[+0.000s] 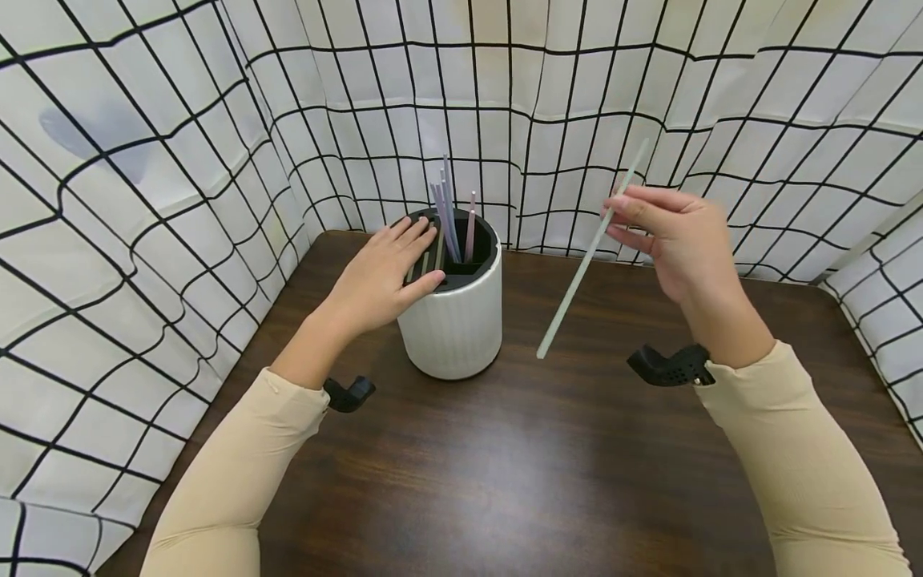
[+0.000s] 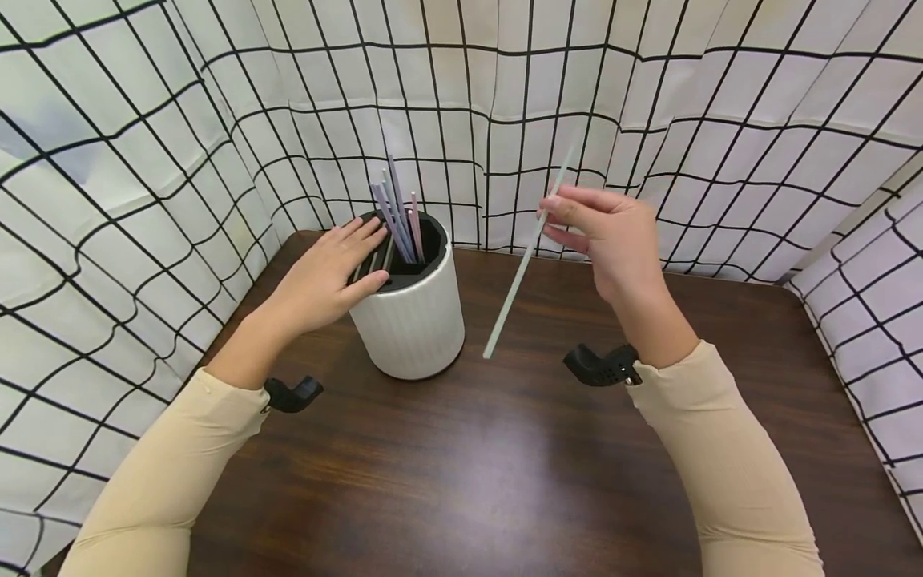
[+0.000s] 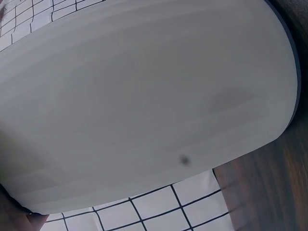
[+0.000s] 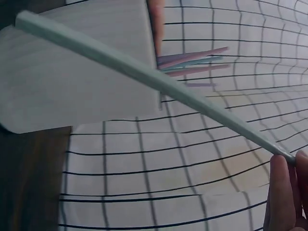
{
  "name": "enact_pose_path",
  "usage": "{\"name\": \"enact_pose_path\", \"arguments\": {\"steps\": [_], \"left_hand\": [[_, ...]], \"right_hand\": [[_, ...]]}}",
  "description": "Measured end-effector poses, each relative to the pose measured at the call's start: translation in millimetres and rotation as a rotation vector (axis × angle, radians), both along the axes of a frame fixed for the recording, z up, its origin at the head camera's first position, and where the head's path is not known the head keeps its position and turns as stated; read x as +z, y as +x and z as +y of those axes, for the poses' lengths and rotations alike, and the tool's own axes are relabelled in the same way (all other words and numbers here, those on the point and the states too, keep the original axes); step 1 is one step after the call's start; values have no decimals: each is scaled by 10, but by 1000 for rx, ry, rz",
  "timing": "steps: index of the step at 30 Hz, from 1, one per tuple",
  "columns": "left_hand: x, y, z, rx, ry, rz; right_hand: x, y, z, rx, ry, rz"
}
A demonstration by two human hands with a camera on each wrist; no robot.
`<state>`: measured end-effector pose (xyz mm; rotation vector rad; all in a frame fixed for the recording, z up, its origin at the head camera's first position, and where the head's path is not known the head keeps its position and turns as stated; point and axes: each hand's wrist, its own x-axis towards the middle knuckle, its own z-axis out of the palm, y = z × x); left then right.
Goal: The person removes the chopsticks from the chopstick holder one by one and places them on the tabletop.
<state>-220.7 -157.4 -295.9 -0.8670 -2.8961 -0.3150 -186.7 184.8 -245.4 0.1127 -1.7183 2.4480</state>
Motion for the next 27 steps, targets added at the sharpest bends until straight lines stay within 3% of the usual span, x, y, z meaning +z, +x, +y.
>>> {"name": "enact_pose_path", "arguments": {"steps": [5,10,20,27], "left_hand": [[3,-2,-5,4,-4,7],[2,-5,3,3,1,8],[7,0,13,10,1,1],[8,13,9,12,1,-2]], "right_hand": [[-439,-153,3,117,36,-228],[-854,-303,-33,175,59,-402],[-1612,-535,-143,199,200,-591],[-1880,-618,-250,174,245,-691]]}}
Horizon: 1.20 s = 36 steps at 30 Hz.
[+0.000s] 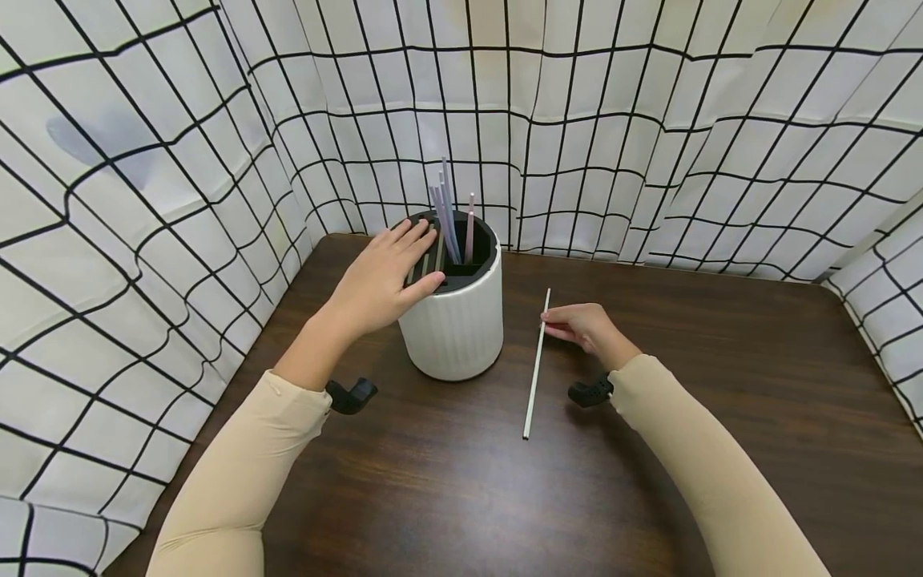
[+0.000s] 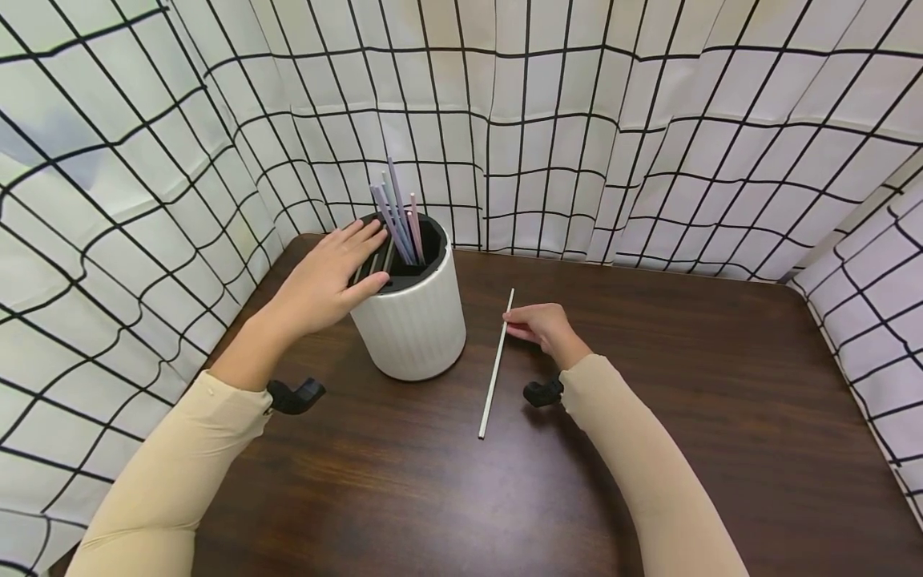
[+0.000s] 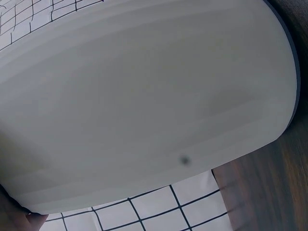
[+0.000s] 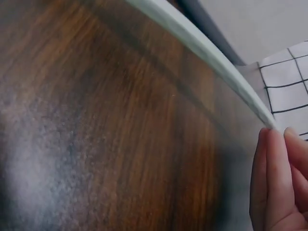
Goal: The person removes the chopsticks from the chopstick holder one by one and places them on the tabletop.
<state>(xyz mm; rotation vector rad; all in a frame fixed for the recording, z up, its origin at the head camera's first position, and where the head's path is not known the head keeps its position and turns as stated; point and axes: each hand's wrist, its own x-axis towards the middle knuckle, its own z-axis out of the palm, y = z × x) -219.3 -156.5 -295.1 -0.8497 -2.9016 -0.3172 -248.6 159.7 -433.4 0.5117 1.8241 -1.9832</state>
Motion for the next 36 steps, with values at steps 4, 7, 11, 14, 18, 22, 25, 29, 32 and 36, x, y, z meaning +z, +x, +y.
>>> {"name": "enact_pose_path", "arguments": {"steps": [4,7,11,14,18,22,25,29,32,36], "left_hand": [[0,3,3,2,4,-1],[2,3,6,1,6,-4],[0,6,0,2,6,-3],[-5,6,-7,5,7,-6],[-16,2,-11,3,11,-8],[-20,0,-13,2,13,-6],[-19,1,-14,2,12,-4],[-19,3,-12,0,14,-5],[-15,4,-9,-2,16,-7],[-10,1,-4,-3,15,-6]], "right_hand": [[-50,-28,-62,-17,44,-13],[-56,-34,-104,-41,63,-19],[-48,-23,-157,-88,80,-15],[-42,-8,-195,-128,87,-4],[-32,14,-221,-153,111,6],[-10,24,-221,-159,117,-3],[2,30,-202,-157,113,-20],[32,47,-150,-135,114,-19],[108,67,-105,-98,123,15],[278,91,-70,-52,121,71]]}}
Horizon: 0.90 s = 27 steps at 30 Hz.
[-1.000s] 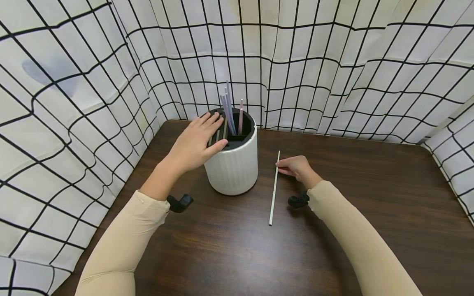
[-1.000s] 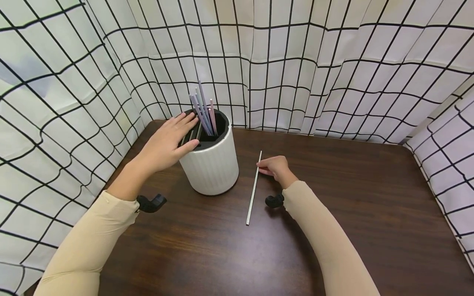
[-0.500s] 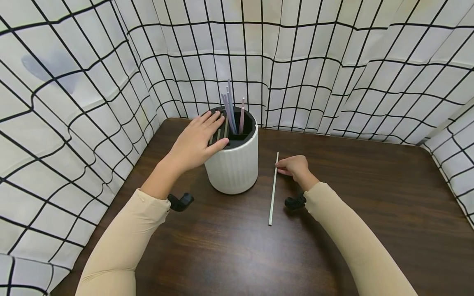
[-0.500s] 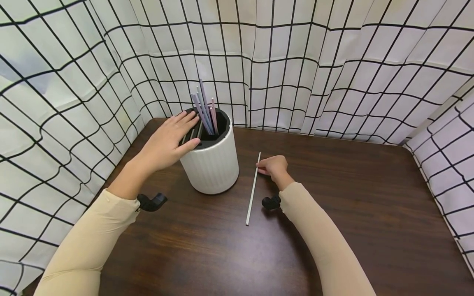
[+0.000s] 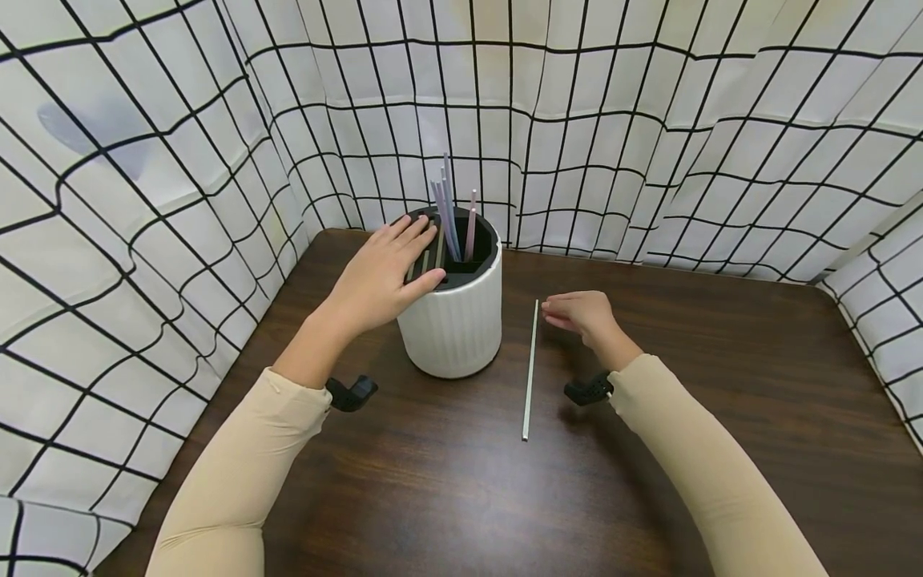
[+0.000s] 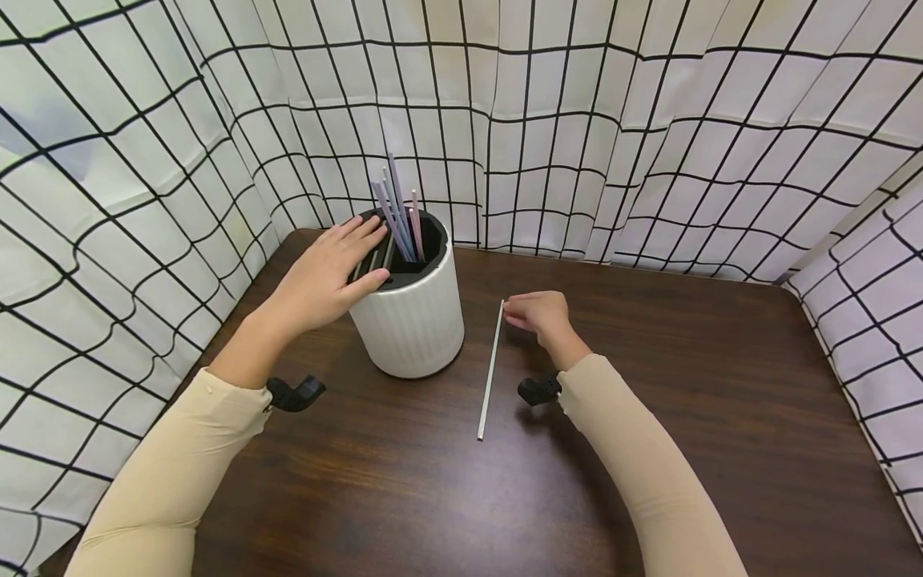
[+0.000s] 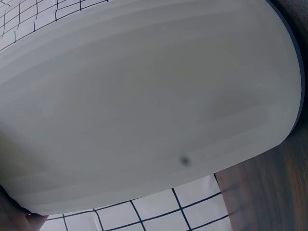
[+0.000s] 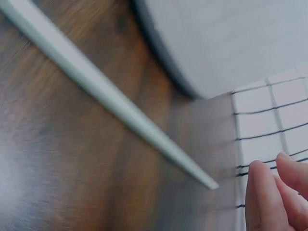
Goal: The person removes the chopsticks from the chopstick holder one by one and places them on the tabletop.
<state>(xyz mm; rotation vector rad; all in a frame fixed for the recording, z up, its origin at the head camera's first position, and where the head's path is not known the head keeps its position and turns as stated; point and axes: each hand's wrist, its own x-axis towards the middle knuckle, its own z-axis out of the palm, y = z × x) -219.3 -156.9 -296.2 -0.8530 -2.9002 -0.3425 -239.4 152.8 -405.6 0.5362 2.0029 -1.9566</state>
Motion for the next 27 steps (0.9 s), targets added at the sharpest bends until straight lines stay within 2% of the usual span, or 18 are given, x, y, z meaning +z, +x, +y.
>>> {"name": "enact_pose_path", "arguments": {"steps": [7,14,21,27], "left_hand": [[-1,-4,5,-1,-1,4],[-1,-5,2,6,6,0],[0,-1,1,4,10,-2],[-8,-3,6,3,13,3]], "right_hand": [[367,35,-24,26,-87,97],[683,132,-189,27,-127,294],[887,253,-377,-12,-246,454],[987,277,-467,-17,-236,547]]}}
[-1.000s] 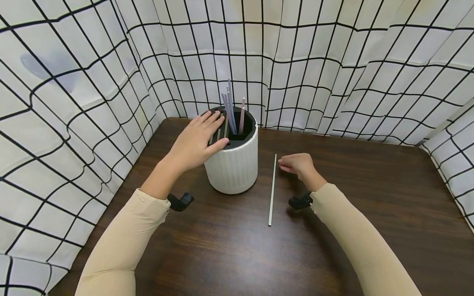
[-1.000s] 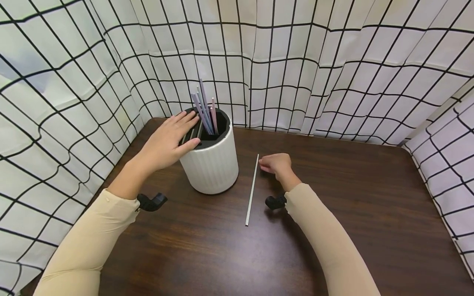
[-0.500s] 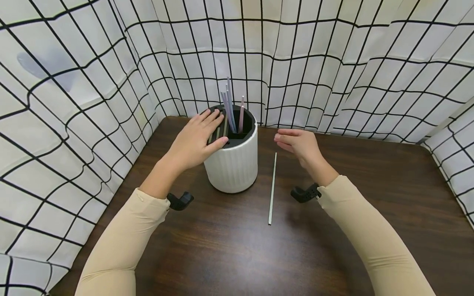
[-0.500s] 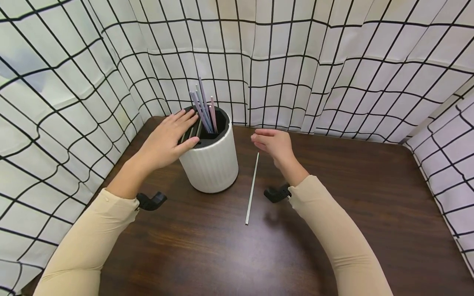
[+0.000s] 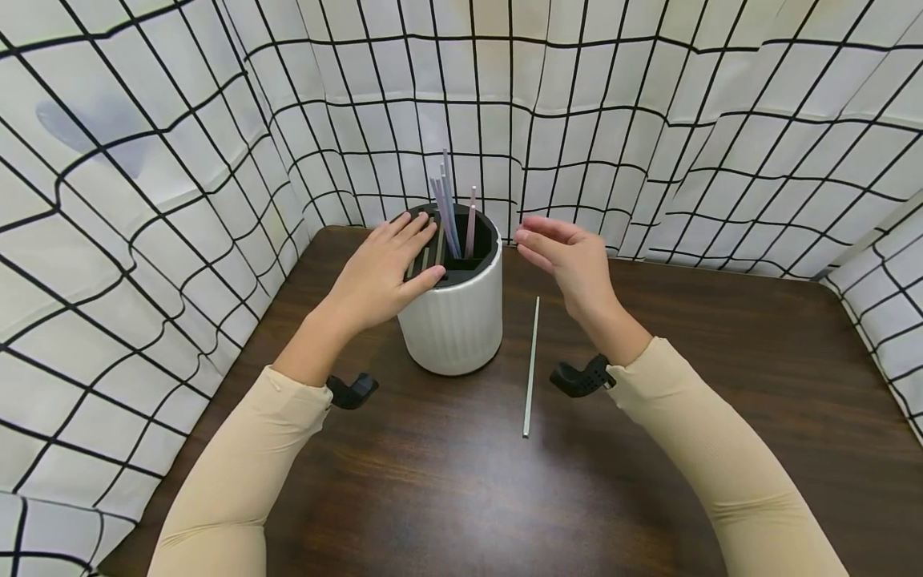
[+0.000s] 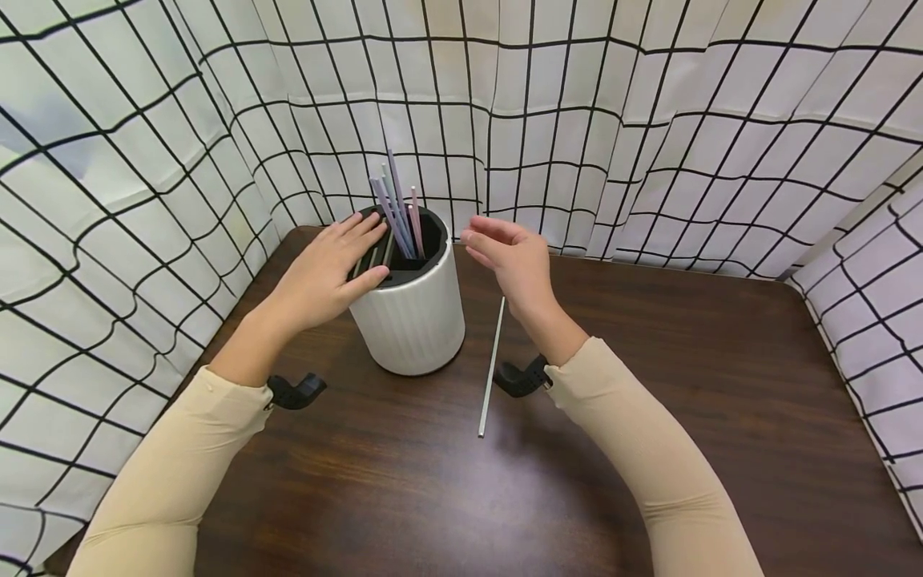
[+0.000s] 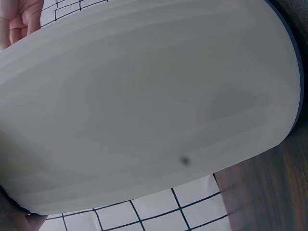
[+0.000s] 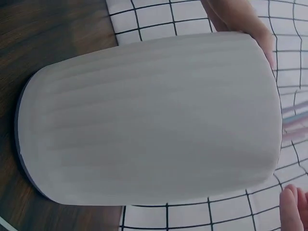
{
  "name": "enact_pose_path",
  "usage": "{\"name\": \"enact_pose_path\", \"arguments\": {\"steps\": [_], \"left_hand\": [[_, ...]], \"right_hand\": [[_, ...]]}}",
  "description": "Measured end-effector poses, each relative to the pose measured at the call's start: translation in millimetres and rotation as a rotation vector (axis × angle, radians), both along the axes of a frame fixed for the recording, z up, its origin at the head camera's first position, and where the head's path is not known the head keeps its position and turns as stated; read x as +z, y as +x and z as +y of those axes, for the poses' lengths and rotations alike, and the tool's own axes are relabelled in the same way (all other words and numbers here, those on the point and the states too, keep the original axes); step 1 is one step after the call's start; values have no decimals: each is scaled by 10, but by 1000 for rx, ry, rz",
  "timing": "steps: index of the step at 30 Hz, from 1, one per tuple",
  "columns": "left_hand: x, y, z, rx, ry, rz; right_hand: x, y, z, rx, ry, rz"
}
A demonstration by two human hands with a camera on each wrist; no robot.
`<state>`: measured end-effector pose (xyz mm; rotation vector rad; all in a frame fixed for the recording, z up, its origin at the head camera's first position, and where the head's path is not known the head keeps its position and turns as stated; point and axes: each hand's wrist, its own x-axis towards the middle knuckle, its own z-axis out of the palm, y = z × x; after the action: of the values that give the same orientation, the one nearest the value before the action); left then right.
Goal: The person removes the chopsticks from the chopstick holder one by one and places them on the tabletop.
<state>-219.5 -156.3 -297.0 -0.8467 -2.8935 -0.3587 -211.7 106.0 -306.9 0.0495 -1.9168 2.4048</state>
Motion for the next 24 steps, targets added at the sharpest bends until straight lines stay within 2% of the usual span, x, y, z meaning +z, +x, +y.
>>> {"name": "enact_pose_path", "arguments": {"steps": [2,10,18,24], "left_hand": [[-2,0,-5,1,-2,2],[0,-1,-11,3,3,-7],[5,-5,-8,13,3,-13],[8,-8,-8,13,3,-18]], "right_hand": [[21,8,-42,-4,23,36],[69,38,-211,-23,219,203],[118,57,-322,8,349,283],[103,16,-380,0,374,332]]}}
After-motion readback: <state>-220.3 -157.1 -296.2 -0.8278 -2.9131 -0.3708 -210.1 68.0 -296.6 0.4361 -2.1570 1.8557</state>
